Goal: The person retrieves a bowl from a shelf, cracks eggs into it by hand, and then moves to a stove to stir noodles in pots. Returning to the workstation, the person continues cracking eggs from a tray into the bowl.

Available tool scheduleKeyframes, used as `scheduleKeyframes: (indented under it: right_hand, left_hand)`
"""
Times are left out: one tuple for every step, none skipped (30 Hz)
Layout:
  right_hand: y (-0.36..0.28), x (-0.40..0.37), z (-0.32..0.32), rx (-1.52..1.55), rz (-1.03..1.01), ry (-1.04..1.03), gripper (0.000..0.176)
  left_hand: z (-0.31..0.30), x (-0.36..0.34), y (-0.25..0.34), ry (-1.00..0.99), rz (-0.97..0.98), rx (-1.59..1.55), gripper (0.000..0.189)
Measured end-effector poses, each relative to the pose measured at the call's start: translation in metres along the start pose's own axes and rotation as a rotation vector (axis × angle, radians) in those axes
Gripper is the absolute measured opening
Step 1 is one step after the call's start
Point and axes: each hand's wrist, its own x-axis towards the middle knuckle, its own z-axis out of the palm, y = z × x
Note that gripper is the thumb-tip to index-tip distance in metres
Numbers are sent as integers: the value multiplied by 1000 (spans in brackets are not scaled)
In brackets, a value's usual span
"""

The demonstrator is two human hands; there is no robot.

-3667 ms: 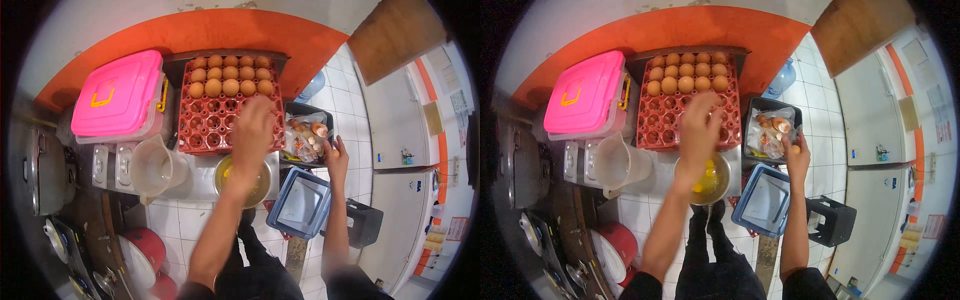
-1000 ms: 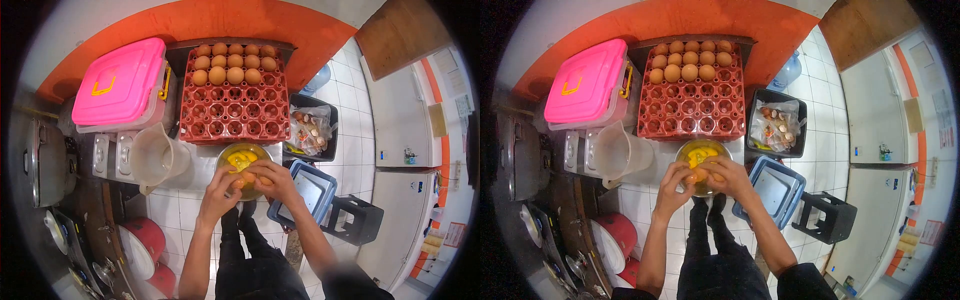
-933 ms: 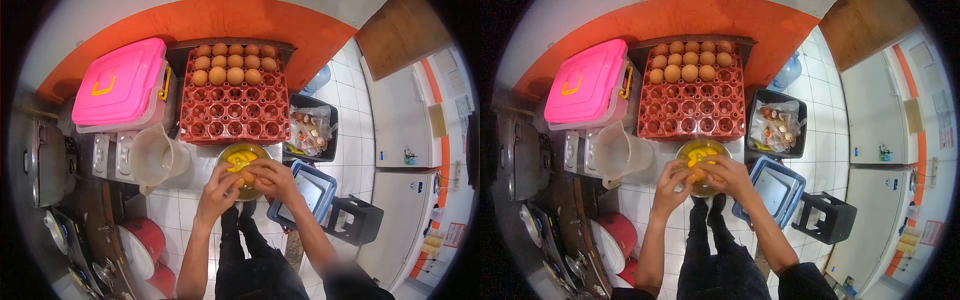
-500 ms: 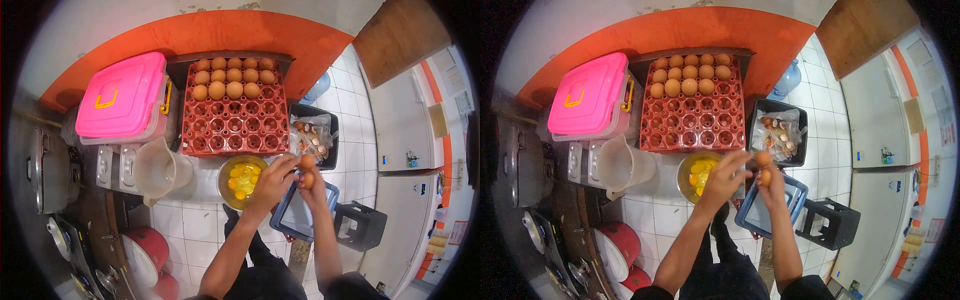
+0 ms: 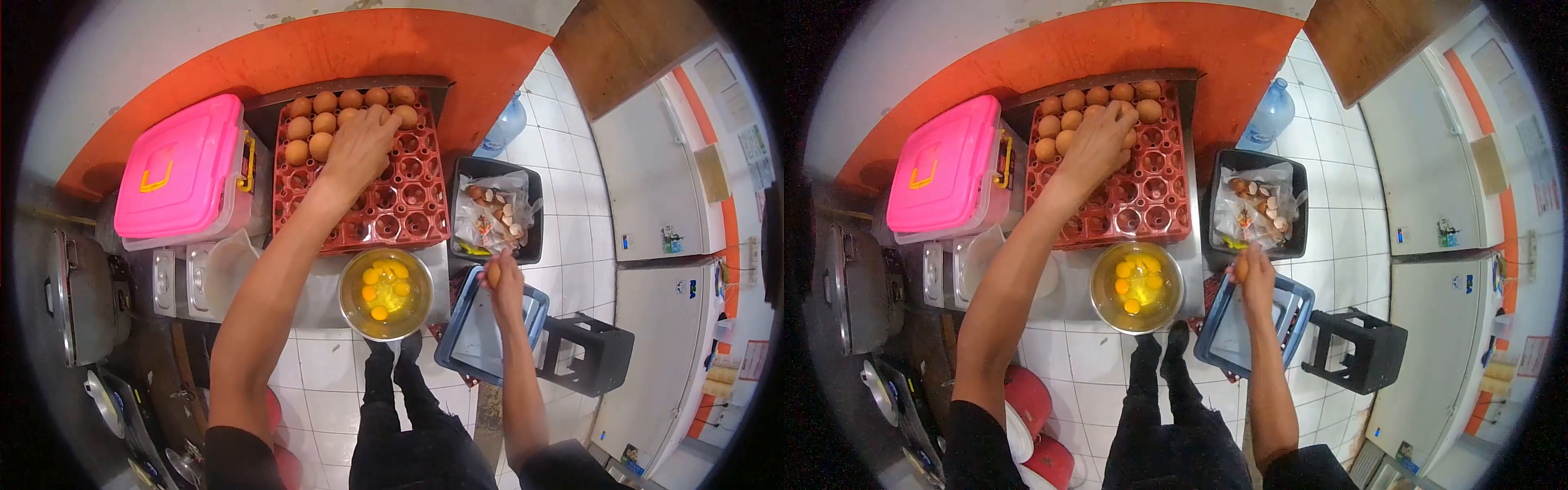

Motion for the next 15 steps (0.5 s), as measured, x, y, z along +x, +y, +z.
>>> scheduleKeyframes:
  right_hand:
    - [3,-7,6,28,3,-48,37]
    - [6,-14,13,55,6,-95,37]
    - [7,-20,21,80,10,-144,38]
    - [3,-26,28,126,46,-157,40]
    - [-4,-33,36,170,83,-174,42]
    - [-7,-37,43,215,121,-190,43]
    - [-5,-39,48,227,145,-205,42]
    - [-5,-41,51,214,147,-228,40]
    - [-6,-44,54,202,148,-250,39]
    - [-6,-46,57,190,150,-272,39]
    - [-5,-47,60,187,158,-257,36]
    - [-6,-48,61,194,163,-255,36]
    - [-7,-49,63,202,167,-254,35]
    - [-8,-50,64,214,170,-253,34]
    - [-7,-50,63,224,166,-266,34]
  left_hand:
    - [2,1,-1,6,9,5,42]
    - [5,2,-1,11,18,9,41]
    - [8,1,-3,18,24,12,40]
    - [9,3,-2,1,37,39,40]
    - [10,7,0,-16,46,68,40]
    - [11,8,2,-33,55,96,40]
    - [12,7,4,-37,27,106,41]
    - [14,7,7,-40,2,115,42]
    - [14,7,8,-45,-22,125,42]
    - [16,6,7,-52,-6,170,42]
    - [18,7,5,-59,10,214,41]
    - [19,7,5,-67,27,257,41]
    - [18,8,5,-65,29,222,41]
    - [16,9,4,-62,33,189,42]
    - [13,10,3,-61,38,158,42]
